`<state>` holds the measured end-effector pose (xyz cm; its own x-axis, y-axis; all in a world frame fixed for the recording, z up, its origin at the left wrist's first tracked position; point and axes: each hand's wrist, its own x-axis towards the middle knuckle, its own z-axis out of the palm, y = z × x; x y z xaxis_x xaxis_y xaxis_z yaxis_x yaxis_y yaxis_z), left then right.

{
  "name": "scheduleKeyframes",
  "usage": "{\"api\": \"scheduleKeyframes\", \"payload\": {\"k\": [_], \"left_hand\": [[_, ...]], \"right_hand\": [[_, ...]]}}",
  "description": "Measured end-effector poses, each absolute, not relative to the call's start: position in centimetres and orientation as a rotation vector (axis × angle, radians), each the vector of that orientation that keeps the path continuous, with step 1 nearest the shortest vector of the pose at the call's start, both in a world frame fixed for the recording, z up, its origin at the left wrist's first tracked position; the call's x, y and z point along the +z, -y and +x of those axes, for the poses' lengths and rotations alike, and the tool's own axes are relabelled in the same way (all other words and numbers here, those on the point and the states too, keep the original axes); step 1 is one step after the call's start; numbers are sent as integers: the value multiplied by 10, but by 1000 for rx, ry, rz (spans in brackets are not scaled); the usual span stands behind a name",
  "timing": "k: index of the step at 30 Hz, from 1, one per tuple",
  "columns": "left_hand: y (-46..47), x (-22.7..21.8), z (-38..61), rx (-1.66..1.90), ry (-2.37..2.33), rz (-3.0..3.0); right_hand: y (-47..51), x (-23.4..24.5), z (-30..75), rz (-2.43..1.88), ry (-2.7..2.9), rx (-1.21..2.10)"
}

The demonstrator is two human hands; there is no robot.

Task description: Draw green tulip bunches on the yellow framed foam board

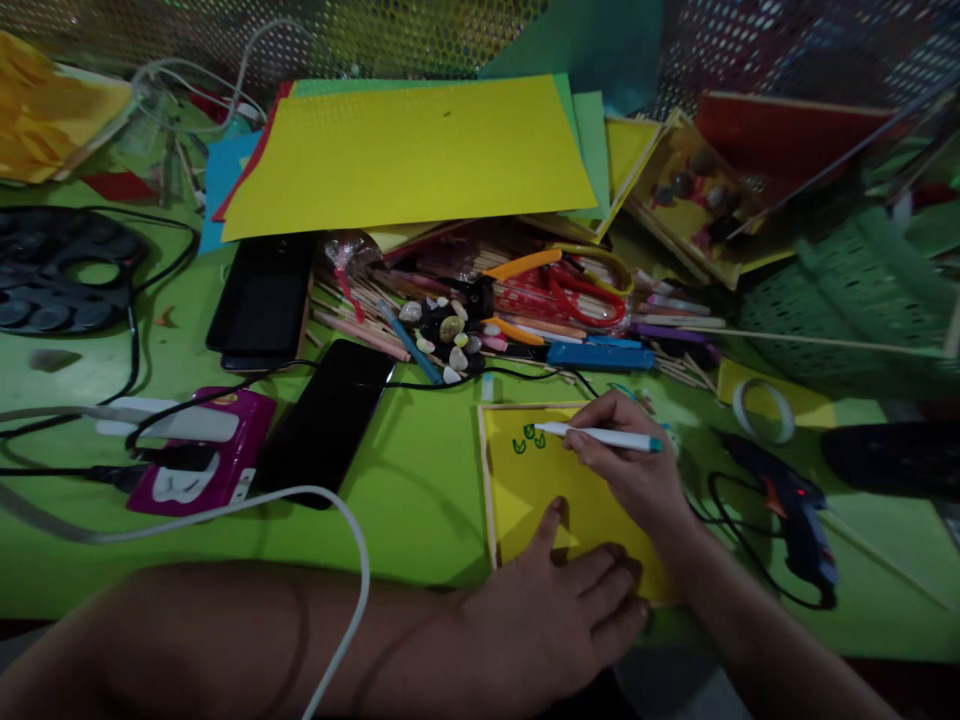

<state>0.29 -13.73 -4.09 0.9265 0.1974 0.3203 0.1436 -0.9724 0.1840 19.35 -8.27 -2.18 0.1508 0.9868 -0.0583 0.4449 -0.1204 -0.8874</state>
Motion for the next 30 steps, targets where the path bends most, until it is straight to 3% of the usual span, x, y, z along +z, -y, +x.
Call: {"api": "scheduleKeyframes", "payload": {"k": [30], "left_hand": [[135,-38,3,526,-268,2931]], "right_hand": [[78,-15,185,-1657,1412,844]]}}
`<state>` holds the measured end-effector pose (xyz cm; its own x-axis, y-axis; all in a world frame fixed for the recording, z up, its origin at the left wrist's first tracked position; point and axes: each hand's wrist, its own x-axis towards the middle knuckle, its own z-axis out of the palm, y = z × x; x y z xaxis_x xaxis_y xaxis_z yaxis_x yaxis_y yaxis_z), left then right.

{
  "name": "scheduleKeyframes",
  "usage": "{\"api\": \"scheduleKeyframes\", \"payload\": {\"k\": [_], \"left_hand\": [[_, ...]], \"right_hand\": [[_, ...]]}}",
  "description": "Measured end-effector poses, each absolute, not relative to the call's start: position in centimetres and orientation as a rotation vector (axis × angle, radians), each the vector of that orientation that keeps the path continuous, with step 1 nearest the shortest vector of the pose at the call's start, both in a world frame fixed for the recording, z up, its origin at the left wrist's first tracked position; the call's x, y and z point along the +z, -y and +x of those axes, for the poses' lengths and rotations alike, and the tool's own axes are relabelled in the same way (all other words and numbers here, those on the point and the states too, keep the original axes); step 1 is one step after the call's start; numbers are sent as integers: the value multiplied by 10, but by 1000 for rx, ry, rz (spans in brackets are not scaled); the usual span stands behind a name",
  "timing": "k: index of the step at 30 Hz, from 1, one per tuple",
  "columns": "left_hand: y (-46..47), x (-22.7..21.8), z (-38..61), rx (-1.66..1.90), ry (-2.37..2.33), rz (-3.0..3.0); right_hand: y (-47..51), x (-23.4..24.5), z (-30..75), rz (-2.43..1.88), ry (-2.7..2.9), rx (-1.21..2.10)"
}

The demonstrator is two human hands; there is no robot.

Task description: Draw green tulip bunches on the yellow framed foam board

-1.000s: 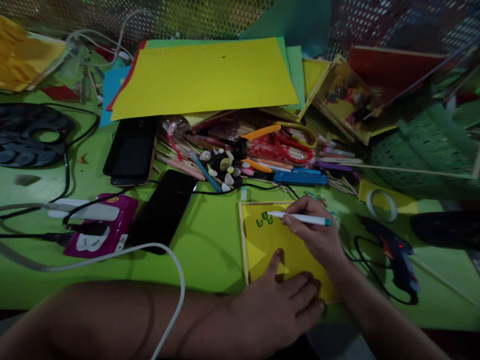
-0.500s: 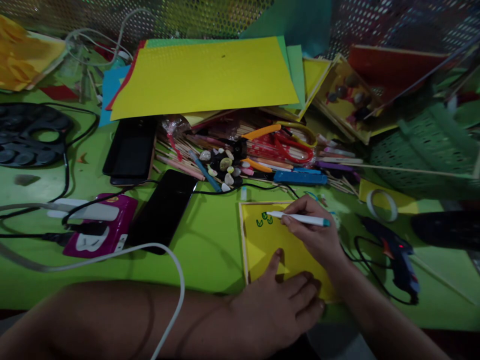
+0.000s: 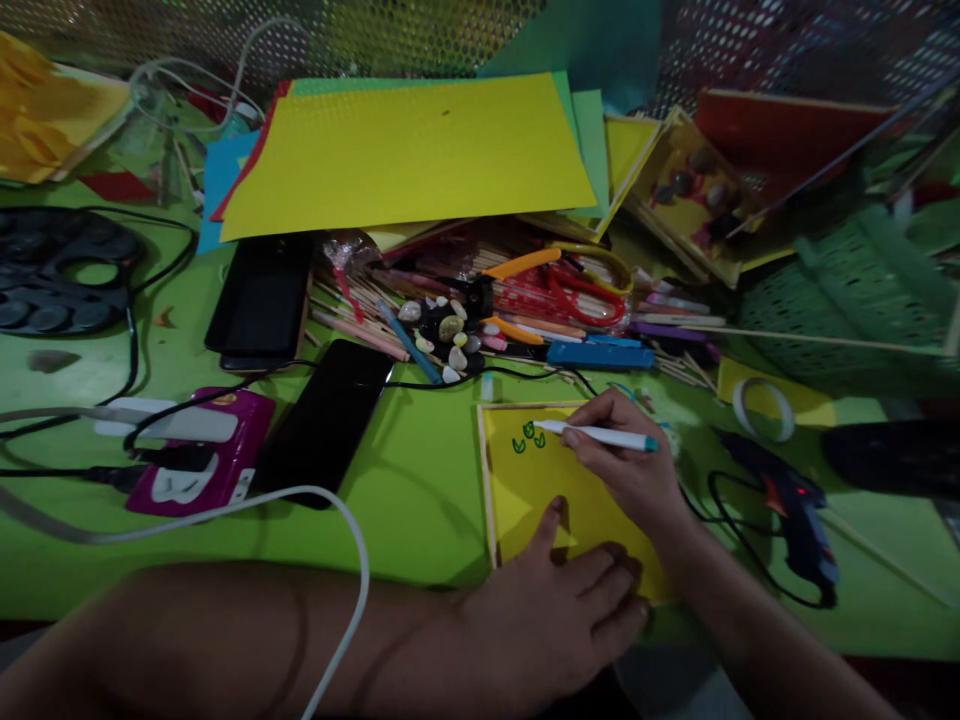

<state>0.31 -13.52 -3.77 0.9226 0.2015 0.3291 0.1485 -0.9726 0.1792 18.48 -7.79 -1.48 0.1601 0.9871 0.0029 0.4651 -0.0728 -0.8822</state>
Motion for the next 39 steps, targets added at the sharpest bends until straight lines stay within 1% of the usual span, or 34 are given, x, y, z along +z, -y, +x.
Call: {"api": "scheduleKeyframes", "payload": {"k": [12,26,39], "left_hand": [[138,-40,4,506,-264,2895],[137,-36,3,479,-276,2888],[138,-41,3,504,-258,2896]], "right_hand": [[80,-17,188,-1696,1406,860],[82,-21,187,-1625,1351,921],[82,-23,188,-1641,1410,886]]}}
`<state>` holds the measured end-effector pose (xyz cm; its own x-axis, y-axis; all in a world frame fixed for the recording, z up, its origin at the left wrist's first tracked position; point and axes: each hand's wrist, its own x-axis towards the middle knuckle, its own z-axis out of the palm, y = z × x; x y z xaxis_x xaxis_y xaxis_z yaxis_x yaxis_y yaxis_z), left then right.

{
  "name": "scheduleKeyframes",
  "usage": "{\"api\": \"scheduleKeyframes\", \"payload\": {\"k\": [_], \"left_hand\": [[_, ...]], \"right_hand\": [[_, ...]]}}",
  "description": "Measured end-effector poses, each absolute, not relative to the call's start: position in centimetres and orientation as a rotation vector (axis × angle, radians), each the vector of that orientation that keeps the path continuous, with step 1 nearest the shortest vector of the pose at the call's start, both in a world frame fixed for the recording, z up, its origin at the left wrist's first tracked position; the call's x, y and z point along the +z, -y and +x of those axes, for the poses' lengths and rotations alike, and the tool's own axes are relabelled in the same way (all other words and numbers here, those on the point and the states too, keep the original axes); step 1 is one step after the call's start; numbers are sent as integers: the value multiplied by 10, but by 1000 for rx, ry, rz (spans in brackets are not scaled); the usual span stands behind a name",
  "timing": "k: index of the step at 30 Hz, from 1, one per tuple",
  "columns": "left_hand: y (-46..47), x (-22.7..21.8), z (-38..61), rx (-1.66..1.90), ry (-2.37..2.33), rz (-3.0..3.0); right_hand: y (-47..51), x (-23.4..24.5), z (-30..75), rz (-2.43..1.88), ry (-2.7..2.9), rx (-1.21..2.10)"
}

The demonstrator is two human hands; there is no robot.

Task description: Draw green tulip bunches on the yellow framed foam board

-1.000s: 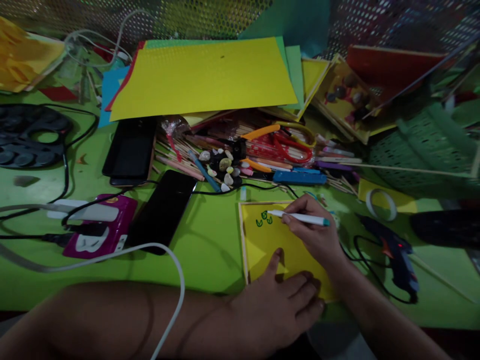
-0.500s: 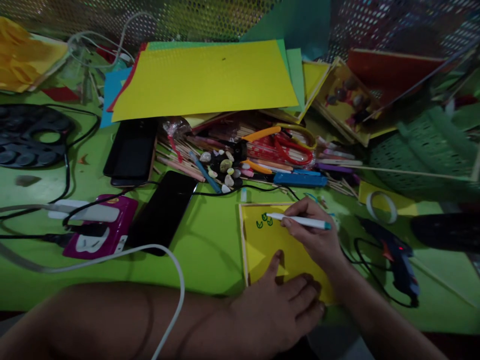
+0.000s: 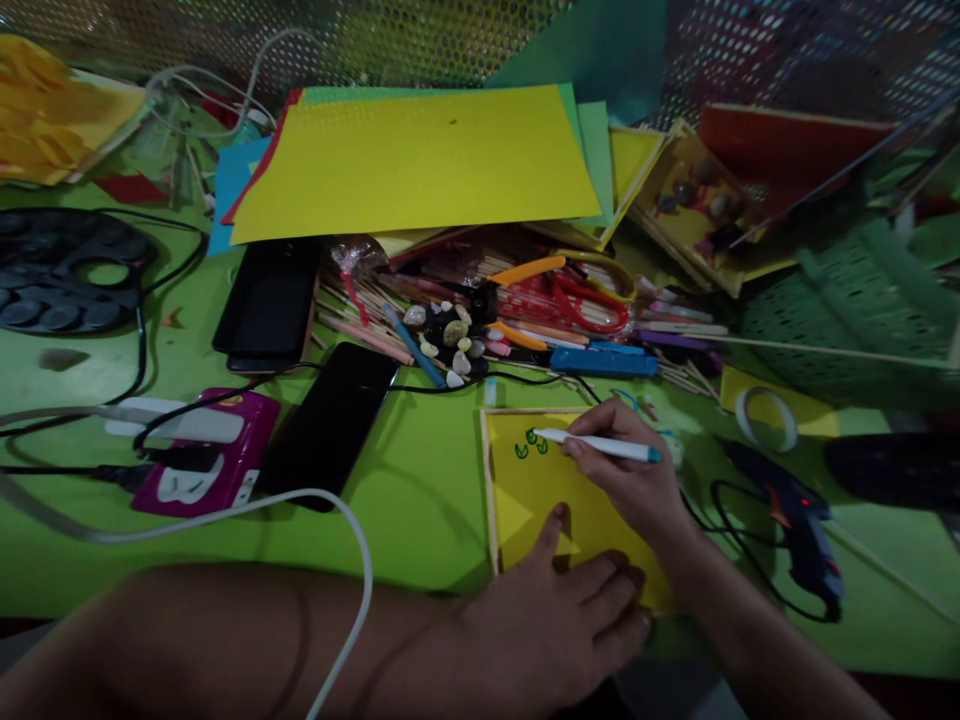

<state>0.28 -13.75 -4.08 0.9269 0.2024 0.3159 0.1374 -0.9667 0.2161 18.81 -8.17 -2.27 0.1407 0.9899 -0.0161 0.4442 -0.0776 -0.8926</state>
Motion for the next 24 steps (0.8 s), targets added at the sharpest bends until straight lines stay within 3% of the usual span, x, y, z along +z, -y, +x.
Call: {"api": "scheduleKeyframes", "payload": {"k": [24], "left_hand": [[136,-39,3,528,-275,2924]], "right_hand": [[80,-18,184,-1651,1420,930]]}}
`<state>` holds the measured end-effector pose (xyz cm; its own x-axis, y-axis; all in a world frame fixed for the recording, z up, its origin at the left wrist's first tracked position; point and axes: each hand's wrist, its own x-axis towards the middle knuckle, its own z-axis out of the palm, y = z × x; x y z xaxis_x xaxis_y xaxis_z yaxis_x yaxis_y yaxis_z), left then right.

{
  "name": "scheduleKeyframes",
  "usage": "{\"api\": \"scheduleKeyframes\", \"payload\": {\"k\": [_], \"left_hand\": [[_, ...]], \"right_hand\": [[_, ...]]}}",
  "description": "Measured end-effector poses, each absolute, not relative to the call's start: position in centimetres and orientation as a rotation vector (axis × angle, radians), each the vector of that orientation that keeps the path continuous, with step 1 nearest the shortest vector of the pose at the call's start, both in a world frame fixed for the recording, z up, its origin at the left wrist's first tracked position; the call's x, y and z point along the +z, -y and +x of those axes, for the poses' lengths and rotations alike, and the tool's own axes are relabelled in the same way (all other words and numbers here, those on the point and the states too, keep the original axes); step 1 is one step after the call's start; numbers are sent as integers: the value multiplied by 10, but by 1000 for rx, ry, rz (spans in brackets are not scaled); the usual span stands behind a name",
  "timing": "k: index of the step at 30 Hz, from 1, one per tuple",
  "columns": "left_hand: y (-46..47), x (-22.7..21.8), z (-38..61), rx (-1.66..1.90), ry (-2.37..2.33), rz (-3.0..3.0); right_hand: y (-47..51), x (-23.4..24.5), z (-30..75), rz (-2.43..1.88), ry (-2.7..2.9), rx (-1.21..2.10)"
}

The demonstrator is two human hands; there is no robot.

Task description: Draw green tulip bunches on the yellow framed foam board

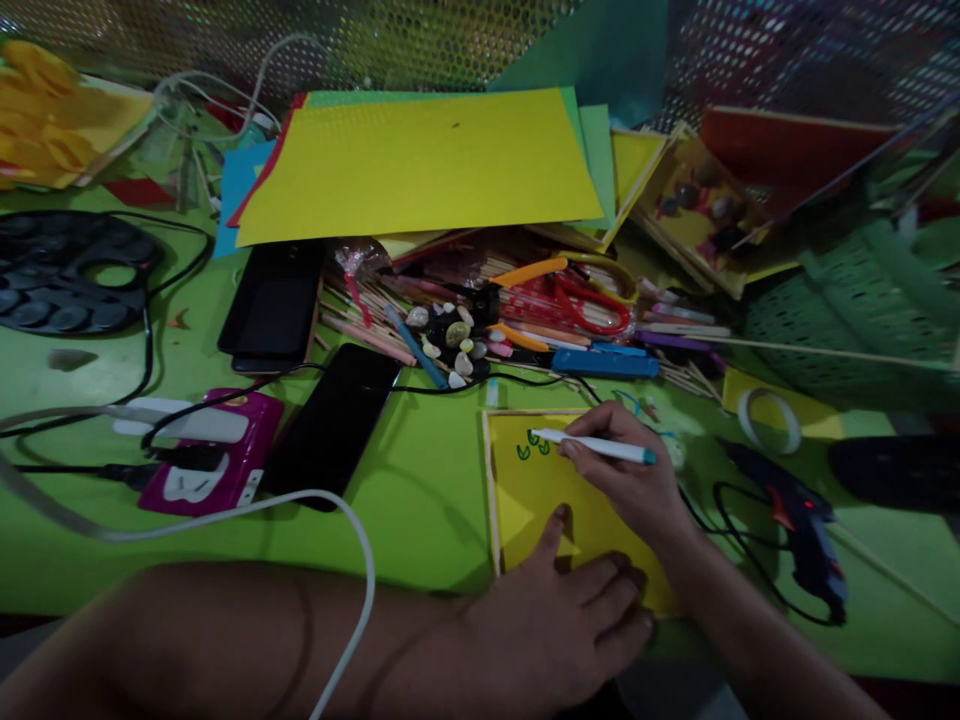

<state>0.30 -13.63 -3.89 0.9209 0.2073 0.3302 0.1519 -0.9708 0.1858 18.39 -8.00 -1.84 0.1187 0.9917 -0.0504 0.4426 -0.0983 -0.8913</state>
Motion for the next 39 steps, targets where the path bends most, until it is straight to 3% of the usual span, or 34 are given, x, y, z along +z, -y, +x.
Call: {"api": "scheduleKeyframes", "payload": {"k": [18,39], "left_hand": [[136,-39,3,505,-248,2899],[138,-42,4,529,-268,2920]], "right_hand": [[83,-21,192,-1551,1231,956],[89,-15,184,-1581,1475,1039]]}}
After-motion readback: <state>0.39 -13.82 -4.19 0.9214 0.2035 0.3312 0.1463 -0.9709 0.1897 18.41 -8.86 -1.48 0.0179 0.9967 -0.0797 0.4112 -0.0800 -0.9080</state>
